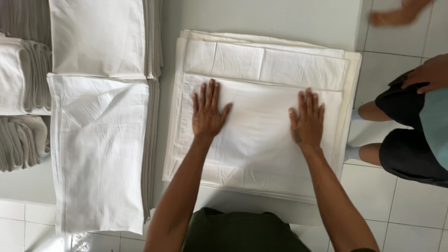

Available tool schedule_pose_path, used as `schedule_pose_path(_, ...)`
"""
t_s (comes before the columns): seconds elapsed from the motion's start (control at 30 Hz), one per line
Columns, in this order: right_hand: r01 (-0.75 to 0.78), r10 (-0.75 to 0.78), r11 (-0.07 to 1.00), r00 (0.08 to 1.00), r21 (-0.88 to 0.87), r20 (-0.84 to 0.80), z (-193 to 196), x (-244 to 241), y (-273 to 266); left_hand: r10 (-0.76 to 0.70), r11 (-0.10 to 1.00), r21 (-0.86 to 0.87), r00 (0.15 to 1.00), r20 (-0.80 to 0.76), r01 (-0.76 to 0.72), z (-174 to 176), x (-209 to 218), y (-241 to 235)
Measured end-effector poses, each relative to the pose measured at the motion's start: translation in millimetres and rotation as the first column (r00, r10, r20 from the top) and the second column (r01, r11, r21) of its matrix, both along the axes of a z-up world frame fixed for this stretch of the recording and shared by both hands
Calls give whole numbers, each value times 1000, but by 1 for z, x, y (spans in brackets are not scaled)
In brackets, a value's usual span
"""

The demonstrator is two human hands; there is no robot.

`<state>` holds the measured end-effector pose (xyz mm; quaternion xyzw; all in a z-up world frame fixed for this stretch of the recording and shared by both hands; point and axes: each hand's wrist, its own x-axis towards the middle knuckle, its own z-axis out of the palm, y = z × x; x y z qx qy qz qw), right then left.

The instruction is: The person folds white linens on a table by hand, aligning the edges and smoothing the fabric before stacking them onto existing piles.

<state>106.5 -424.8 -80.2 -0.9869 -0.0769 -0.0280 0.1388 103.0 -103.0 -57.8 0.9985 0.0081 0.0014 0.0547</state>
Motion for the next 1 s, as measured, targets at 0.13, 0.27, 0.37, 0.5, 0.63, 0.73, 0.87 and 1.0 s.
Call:
schedule_pose_path(0.13,63,-50,994,989,-86,140,-7,-56,28,73,997,11,985,159,-76,-10,-44,-44)
schedule_pose_path(0.27,16,-14,999,998,-40,55,-5,-146,40,-134,990,-18,970,204,140,-19,-135,-64)
schedule_pose_path(0.37,108,-108,994,994,-30,2,3,-180,-11,-89,996,9,991,100,88,3,-160,-12)
schedule_pose_path(0.5,248,-248,969,966,5,-68,13,-189,-60,187,979,76,982,7,-187,10,-169,45)
schedule_pose_path(0.63,367,-362,930,927,34,-96,42,-206,-50,290,956,23,951,107,-294,13,-194,47)
schedule_pose_path(0.73,526,-531,828,847,192,-30,66,-221,-22,363,926,-197,904,224,-323,40,-208,26)
schedule_pose_path(0.87,806,-525,-134,436,577,-731,33,-229,-14,690,-81,-607,394,-606,-791,85,-200,2)
schedule_pose_path(1.0,664,-403,-524,358,533,-842,-4,-209,-41,620,-494,-654,295,-727,-572,78,-183,5)
